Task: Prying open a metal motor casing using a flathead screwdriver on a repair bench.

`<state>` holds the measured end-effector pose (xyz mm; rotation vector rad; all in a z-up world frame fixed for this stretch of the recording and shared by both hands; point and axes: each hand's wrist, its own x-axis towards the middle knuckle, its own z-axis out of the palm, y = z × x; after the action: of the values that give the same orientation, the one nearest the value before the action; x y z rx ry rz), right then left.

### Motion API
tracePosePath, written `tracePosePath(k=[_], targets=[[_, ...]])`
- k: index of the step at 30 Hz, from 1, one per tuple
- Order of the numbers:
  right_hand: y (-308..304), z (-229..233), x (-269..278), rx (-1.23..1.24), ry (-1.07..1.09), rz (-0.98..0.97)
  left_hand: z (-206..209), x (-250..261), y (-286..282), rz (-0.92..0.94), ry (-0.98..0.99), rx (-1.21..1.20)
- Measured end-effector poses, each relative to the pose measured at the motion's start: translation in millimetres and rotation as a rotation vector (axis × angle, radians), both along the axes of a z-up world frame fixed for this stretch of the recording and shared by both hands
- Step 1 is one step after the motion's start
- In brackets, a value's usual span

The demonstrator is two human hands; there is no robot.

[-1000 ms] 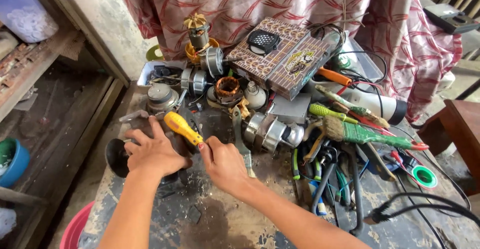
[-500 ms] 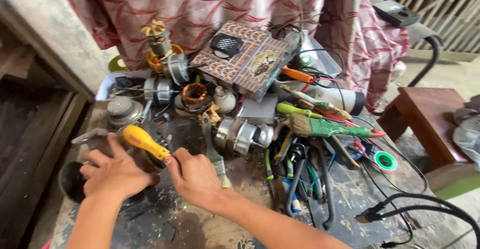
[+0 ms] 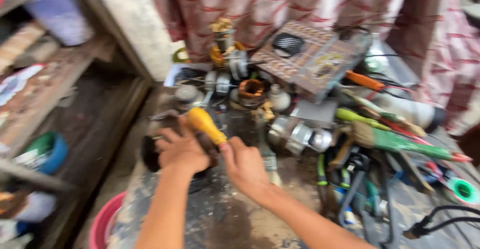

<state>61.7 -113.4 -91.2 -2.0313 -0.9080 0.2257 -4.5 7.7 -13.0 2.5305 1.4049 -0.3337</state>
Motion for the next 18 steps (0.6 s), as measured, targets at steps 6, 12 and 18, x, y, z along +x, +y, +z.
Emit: tracePosePath(k=[6,12,18], targets=[[3,-4,-4,0.049,0.068,-0.013,4,-6,-4,-0.018,-0.076,-0.063],[5,0,1,0.070,0.080,-0.046,16,-5,-11,-0.018,-0.086,-0.075],[3,1,5,0.065,0.128,-0.032,13,-7,-8,-0.017,-0.095,-0.108]])
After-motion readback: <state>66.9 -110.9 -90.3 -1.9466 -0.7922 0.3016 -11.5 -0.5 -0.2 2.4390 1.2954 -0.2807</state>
